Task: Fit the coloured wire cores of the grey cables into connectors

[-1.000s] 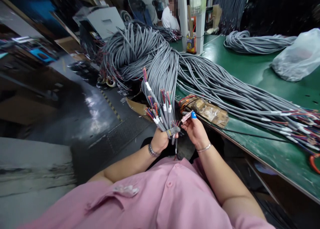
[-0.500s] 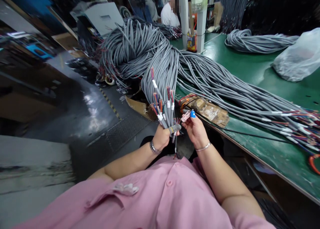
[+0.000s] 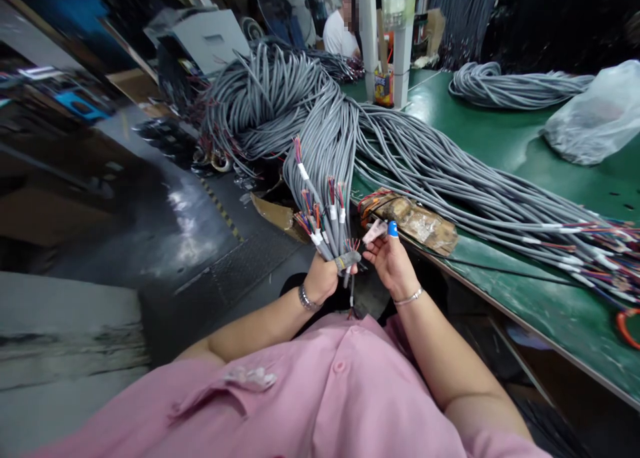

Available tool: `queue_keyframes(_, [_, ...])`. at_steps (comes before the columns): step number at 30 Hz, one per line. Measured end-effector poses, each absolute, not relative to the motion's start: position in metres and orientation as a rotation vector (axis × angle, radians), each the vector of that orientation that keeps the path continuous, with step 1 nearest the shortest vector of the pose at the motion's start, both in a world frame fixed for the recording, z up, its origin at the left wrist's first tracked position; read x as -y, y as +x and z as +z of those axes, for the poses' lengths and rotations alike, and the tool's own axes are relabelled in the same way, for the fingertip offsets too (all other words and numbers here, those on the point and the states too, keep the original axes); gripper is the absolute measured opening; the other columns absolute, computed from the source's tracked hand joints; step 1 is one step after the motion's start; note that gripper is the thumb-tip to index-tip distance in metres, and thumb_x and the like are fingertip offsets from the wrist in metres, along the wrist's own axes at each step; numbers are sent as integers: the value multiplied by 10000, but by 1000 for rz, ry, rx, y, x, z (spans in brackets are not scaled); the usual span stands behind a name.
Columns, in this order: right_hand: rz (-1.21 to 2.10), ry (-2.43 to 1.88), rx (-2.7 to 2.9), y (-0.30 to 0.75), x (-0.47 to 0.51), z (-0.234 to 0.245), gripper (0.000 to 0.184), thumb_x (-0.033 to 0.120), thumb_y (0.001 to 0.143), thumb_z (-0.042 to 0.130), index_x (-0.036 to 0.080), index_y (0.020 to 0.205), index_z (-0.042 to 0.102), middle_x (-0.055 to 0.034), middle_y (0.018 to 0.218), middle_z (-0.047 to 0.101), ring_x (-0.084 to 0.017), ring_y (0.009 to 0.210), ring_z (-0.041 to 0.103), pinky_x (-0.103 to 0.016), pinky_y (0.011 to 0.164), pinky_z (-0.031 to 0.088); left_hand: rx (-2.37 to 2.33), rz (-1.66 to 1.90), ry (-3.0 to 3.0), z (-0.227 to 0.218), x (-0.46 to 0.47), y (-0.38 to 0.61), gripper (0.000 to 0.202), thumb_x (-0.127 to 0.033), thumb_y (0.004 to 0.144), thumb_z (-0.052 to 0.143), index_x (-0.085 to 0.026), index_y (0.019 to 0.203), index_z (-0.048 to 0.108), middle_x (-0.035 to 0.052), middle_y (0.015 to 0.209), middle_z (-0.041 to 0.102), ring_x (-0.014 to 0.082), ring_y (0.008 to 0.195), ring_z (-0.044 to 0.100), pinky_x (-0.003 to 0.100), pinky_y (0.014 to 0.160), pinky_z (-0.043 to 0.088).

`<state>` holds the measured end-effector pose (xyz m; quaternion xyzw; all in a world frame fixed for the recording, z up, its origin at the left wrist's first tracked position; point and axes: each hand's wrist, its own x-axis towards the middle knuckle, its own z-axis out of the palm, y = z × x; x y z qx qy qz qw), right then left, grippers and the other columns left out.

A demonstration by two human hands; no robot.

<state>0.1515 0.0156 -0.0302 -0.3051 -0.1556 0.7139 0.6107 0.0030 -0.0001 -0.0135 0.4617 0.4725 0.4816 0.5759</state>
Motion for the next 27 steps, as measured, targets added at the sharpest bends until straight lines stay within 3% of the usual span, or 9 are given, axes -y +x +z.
queue_keyframes(3, [1675,-732,394,153,-16,-27,480,670,734,623,202,840,654,-26,786,694,-134,631,603,-261,577,524,-1094,1154,1075,-15,2,1,283,-375,667,762,-130,586,646,33,527,621,122,474,566,239,490,451])
queue_keyframes(9, [1494,-792,508,153,-16,-24,317,500,778,686,187,825,665,-15,737,676,-115,619,576,-226,562,508,-1059,1203,1007,-14,2,2,266,-363,663,765,-134,596,647,28,537,620,114,474,556,239,490,435])
queue_keyframes(14, [1519,-743,510,152,-18,-34,419,604,780,626,195,856,667,-36,825,704,-120,632,592,-238,568,518,-1024,1236,983,-12,0,4,254,-332,669,763,-130,576,641,24,525,609,112,467,551,240,484,433])
queue_keyframes(18, [1591,-694,476,149,-21,-38,411,601,750,662,200,842,666,-35,863,713,-117,642,599,-234,573,520,-998,1232,936,-11,-2,7,223,-311,656,760,-129,598,645,21,531,611,112,475,554,234,478,430])
queue_keyframes(23, [1605,-679,380,141,-26,-34,363,549,714,728,204,801,655,-8,773,704,-110,592,584,-242,583,517,-1019,1245,903,-10,-5,10,214,-299,633,760,-132,598,631,8,515,590,97,452,522,224,456,404])
queue_keyframes(27, [1470,-730,428,138,-26,-37,382,586,758,666,204,749,650,-24,766,709,-115,582,577,-244,559,499,-982,1252,913,-10,-5,9,213,-281,623,761,-138,581,609,-4,503,570,88,454,508,222,466,392])
